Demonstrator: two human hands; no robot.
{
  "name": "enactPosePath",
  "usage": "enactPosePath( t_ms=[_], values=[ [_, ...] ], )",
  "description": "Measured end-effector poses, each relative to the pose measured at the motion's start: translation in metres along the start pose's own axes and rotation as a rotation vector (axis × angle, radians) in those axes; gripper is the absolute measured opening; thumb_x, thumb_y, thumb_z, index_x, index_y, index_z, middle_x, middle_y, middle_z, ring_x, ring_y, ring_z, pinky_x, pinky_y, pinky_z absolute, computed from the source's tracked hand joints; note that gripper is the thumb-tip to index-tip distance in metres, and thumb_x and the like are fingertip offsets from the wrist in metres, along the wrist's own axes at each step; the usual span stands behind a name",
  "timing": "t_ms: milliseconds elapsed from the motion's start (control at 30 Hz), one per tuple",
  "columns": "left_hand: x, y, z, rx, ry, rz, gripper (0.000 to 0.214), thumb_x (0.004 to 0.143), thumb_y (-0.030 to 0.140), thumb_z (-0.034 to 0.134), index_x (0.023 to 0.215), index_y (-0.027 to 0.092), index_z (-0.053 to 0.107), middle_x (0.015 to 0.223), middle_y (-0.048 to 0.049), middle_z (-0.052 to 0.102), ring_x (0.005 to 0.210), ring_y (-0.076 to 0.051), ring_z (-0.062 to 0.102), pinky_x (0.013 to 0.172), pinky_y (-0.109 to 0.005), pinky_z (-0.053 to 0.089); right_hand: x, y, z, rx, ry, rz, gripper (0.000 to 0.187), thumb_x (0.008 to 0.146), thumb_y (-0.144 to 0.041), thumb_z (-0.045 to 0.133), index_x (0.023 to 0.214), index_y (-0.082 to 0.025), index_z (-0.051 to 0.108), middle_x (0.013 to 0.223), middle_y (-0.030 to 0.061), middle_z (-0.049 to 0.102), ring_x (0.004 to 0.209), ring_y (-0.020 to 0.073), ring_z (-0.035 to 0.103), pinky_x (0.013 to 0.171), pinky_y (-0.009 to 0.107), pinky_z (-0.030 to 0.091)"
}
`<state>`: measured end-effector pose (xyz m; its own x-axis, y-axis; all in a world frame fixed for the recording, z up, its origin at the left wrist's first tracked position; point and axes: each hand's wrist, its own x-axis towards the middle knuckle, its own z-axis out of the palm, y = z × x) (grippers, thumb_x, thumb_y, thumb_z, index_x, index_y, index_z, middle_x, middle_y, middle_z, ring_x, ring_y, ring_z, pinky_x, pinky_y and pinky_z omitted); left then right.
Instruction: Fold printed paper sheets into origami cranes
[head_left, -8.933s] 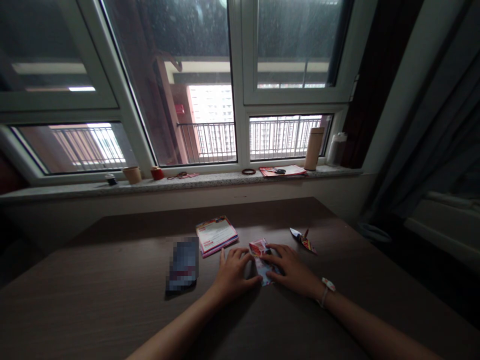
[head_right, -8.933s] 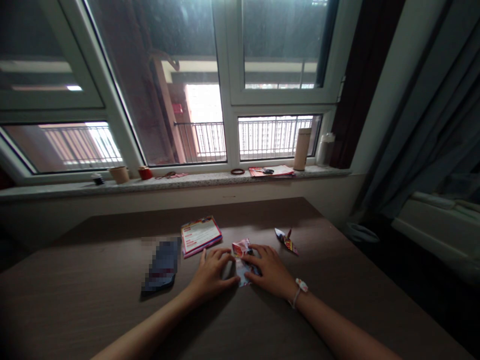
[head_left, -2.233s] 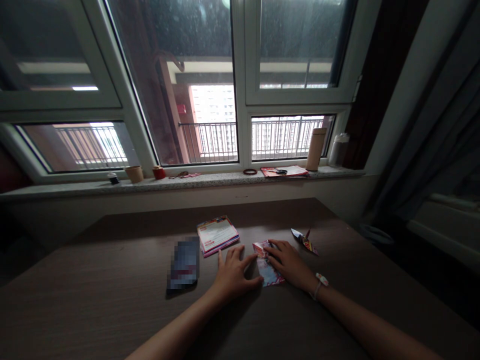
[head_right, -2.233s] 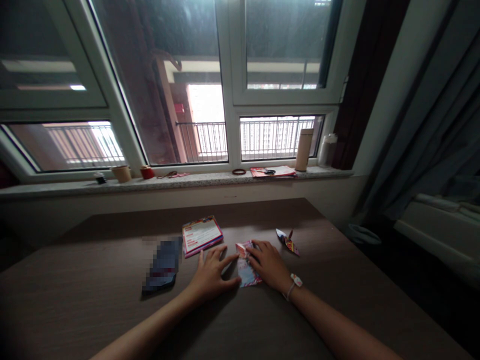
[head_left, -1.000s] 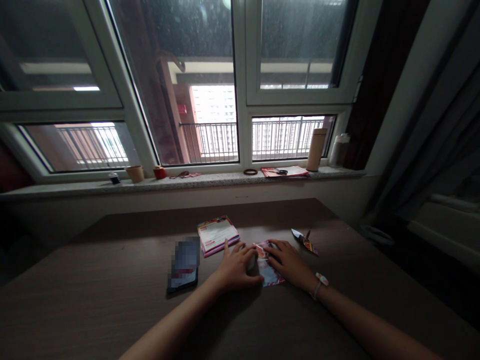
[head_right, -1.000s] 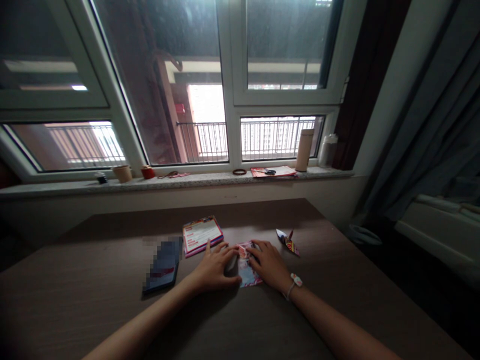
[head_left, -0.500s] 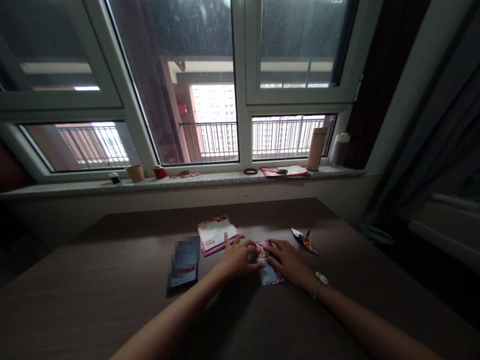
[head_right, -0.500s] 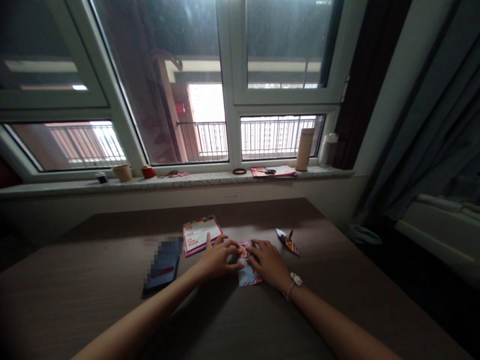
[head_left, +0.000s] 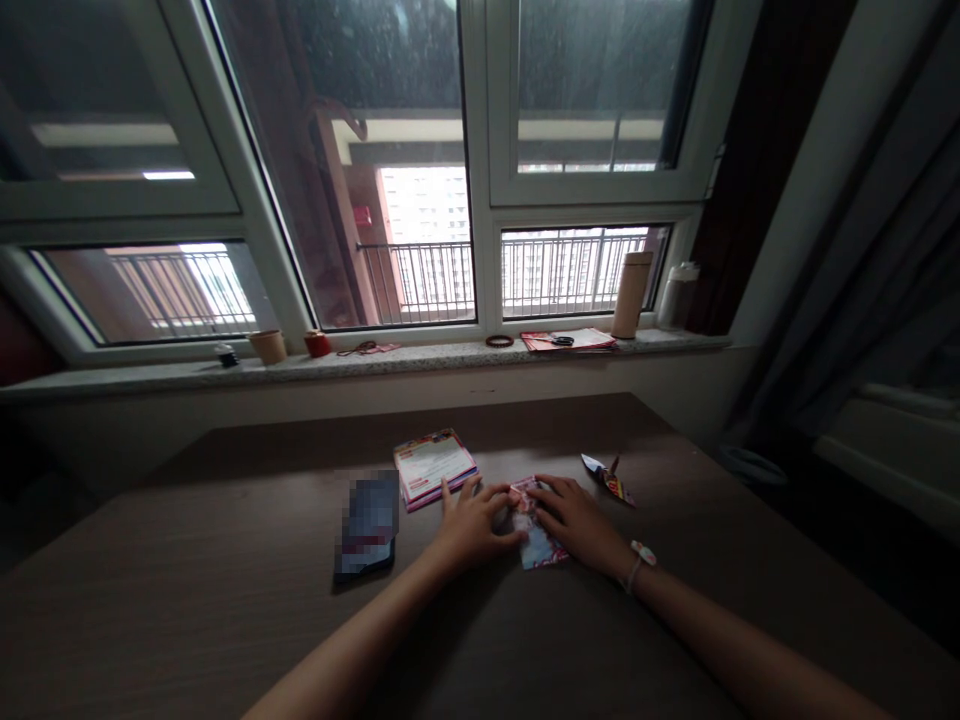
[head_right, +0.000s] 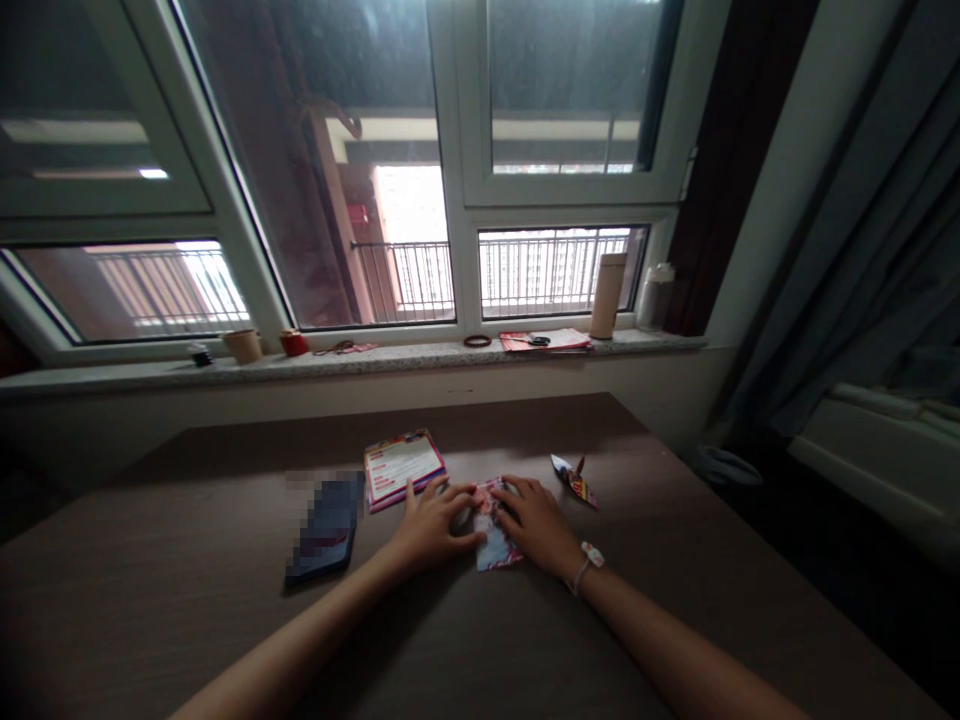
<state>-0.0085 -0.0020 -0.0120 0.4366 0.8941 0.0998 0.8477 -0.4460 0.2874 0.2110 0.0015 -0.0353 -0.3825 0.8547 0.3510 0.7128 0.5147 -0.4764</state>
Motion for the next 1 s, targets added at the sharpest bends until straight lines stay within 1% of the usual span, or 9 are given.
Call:
enactPosePath(
  t_ms=[67, 167, 267, 333, 533, 733, 1000],
  values=[
    [0.000, 0.000, 0.000, -0.014, -0.004, -0.008, 0.052, 0.076, 0.066, 0.057, 0.122, 0.042, 0.055, 0.144, 0.0048, 0.046, 0.137, -0.038, 0.025, 0.101, -0.076, -0.013, 0.000, 0.001, -0.001, 0.068, 0.027, 0.011, 0.034, 0.091, -0.032, 0.050, 0.122, -0.026, 0.061, 0.135, 0.0061, 0.052, 0.124, 0.0222, 0.046, 0.108, 0.039, 0.034],
    [0.000, 0.000, 0.000, -0.039, -0.007, -0.020, 0.052, 0.075, 0.066, 0.059, 0.122, 0.042, 0.055, 0.144, 0.0049, 0.046, 0.138, -0.039, 0.025, 0.101, -0.075, -0.015, 0.000, 0.003, -0.004, 0.151, 0.053, 0.054, 0.025, 0.088, -0.028, 0.054, 0.107, -0.024, 0.069, 0.130, 0.0065, 0.055, 0.121, 0.0211, 0.049, 0.108, 0.036, 0.035],
    [0.000, 0.001, 0.000, -0.042, -0.015, -0.023, 0.054, 0.074, 0.066, 0.059, 0.122, 0.042, 0.055, 0.144, 0.0044, 0.046, 0.138, -0.039, 0.025, 0.102, -0.075, -0.015, 0.000, 0.004, -0.006, 0.182, 0.067, 0.087, 0.018, 0.086, -0.026, 0.055, 0.093, -0.022, 0.072, 0.123, 0.0071, 0.057, 0.117, 0.0207, 0.051, 0.106, 0.035, 0.038],
    [0.000, 0.001, 0.000, -0.039, -0.013, -0.023, 0.054, 0.074, 0.066, 0.059, 0.122, 0.042, 0.055, 0.143, 0.0048, 0.047, 0.137, -0.039, 0.024, 0.102, -0.075, -0.014, 0.000, 0.005, -0.006, 0.174, 0.058, 0.096, 0.017, 0.086, -0.026, 0.056, 0.089, -0.022, 0.073, 0.119, 0.0074, 0.059, 0.116, 0.0212, 0.052, 0.105, 0.036, 0.039],
    [0.000, 0.002, -0.002, -0.042, -0.034, -0.034, 0.054, 0.074, 0.066, 0.060, 0.122, 0.041, 0.055, 0.144, 0.0033, 0.046, 0.138, -0.039, 0.023, 0.103, -0.073, -0.014, 0.002, 0.009, -0.005, 0.133, 0.032, 0.083, 0.018, 0.087, -0.027, 0.057, 0.089, -0.021, 0.073, 0.114, 0.0082, 0.061, 0.111, 0.0216, 0.054, 0.101, 0.035, 0.041],
    [0.000, 0.002, 0.000, -0.045, -0.013, -0.031, 0.052, 0.074, 0.066, 0.059, 0.121, 0.043, 0.055, 0.143, 0.0048, 0.047, 0.137, -0.039, 0.024, 0.101, -0.076, -0.014, 0.003, 0.008, -0.005, 0.116, 0.037, 0.069, 0.018, 0.087, -0.026, 0.057, 0.088, -0.019, 0.074, 0.107, 0.0082, 0.063, 0.106, 0.0211, 0.056, 0.097, 0.033, 0.042],
    [0.000, 0.001, 0.002, -0.039, 0.011, -0.020, 0.051, 0.074, 0.066, 0.060, 0.119, 0.043, 0.057, 0.141, 0.0057, 0.049, 0.136, -0.038, 0.027, 0.101, -0.075, -0.016, 0.006, 0.012, -0.009, 0.098, -0.046, 0.070, 0.015, 0.085, -0.024, 0.060, 0.089, -0.020, 0.075, 0.108, 0.0073, 0.063, 0.106, 0.0214, 0.055, 0.096, 0.032, 0.042]
  ],
)
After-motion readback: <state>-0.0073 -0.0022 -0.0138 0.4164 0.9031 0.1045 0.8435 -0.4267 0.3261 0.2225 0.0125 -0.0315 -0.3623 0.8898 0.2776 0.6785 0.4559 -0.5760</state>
